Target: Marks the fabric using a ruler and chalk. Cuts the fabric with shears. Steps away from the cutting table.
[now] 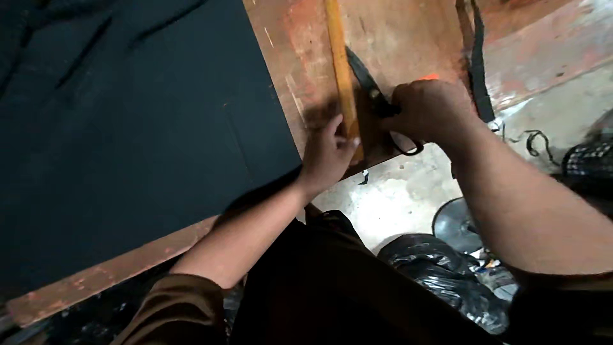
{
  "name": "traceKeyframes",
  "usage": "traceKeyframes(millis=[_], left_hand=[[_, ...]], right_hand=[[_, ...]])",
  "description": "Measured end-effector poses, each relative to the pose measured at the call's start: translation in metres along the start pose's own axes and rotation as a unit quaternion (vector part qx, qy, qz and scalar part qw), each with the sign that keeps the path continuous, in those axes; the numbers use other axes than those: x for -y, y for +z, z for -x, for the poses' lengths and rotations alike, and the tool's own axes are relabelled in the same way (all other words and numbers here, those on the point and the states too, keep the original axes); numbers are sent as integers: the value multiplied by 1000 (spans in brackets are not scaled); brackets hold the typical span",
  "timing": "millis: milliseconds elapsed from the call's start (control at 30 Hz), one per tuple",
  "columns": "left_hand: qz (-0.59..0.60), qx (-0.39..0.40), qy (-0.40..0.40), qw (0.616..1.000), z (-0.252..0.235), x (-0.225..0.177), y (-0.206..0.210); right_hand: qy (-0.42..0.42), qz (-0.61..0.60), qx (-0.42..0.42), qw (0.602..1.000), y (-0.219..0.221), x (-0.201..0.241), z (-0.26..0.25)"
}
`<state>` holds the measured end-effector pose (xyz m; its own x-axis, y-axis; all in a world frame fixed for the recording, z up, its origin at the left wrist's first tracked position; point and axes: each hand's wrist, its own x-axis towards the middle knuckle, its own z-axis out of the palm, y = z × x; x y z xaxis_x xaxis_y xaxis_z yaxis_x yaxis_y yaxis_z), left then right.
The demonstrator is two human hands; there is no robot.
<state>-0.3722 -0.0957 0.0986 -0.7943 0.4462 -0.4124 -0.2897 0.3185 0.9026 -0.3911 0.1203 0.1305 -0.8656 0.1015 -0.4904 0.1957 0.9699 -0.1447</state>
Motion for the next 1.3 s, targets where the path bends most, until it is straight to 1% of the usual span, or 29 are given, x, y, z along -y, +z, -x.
traceKeyframes(millis=[33,100,167,200,233,267,300,367,400,433,467,500,533,567,600,633,700,733,767,800,833,867,900,933,1000,1067,1133,1200,1300], left_hand=[[-15,24,0,1000,-10,-8,-2],[-111,64,27,991,-25,-24,-14],[-251,66,96,961,-28,-36,-28],[-279,55,140,948,-26,-38,-34],[-261,51,174,948,-23,-38,-38],[-197,71,184,960,-17,-39,-40],[-95,121,165,974,-9,-40,-39],[127,205,85,967,15,-36,-34],[213,198,42,956,28,-31,-30],[273,167,-1,948,40,-26,-28],[311,145,-41,938,45,-23,-29],[346,137,-67,926,46,-19,-32],[377,125,-70,915,44,-16,-34],[394,116,-56,910,42,-13,-33],[396,115,-38,910,42,-8,-31],[378,128,-19,917,46,-4,-29],[274,200,55,939,53,7,-32],[184,249,97,946,53,12,-40],[67,285,138,946,50,14,-51],[-75,302,182,933,44,14,-64],[-211,299,250,897,37,17,-79],[-305,280,328,849,30,22,-95],[-362,257,399,802,24,27,-111],[-396,241,451,763,18,31,-126],[-436,245,507,702,8,41,-145],[-460,268,524,665,2,52,-155],[-471,280,528,649,-1,62,-159],[-469,286,531,646,-3,71,-162],[-452,283,535,655,-6,82,-165]], right_hand=[[18,-20,18,999,-3,-2,1],[25,-68,19,997,0,-19,8],[19,-143,-18,989,6,-25,31],[28,-183,-26,982,8,-15,49],[47,-224,-29,973,10,1,70],[65,-266,-34,961,16,22,92],[62,-311,-54,947,26,45,113],[18,-411,-89,907,54,87,144],[-8,-494,-80,866,69,102,154],[-29,-619,-49,783,85,112,163],[-36,-755,-11,654,101,118,170],[-37,-845,15,534,117,123,175],[-41,-882,19,469,131,128,181],[-55,-885,10,462,140,133,186],[-76,-872,-1,484,146,138,189],[-81,-848,-12,524,147,144,190],[-51,-783,-35,618,147,156,191],[-39,-771,-38,635,153,159,195],[-29,-771,-44,635,161,160,201],[-12,-772,-56,633,169,158,211],[20,-769,-64,635,176,155,224],[59,-757,-66,648,181,152,238],[98,-729,-55,675,185,148,252],[134,-694,-34,707,187,146,263],[164,-634,19,756,188,142,278],[174,-575,68,797,187,139,279],[171,-505,65,843,181,139,273],[162,-437,26,884,177,141,263],[154,-363,-21,919,179,143,249]])
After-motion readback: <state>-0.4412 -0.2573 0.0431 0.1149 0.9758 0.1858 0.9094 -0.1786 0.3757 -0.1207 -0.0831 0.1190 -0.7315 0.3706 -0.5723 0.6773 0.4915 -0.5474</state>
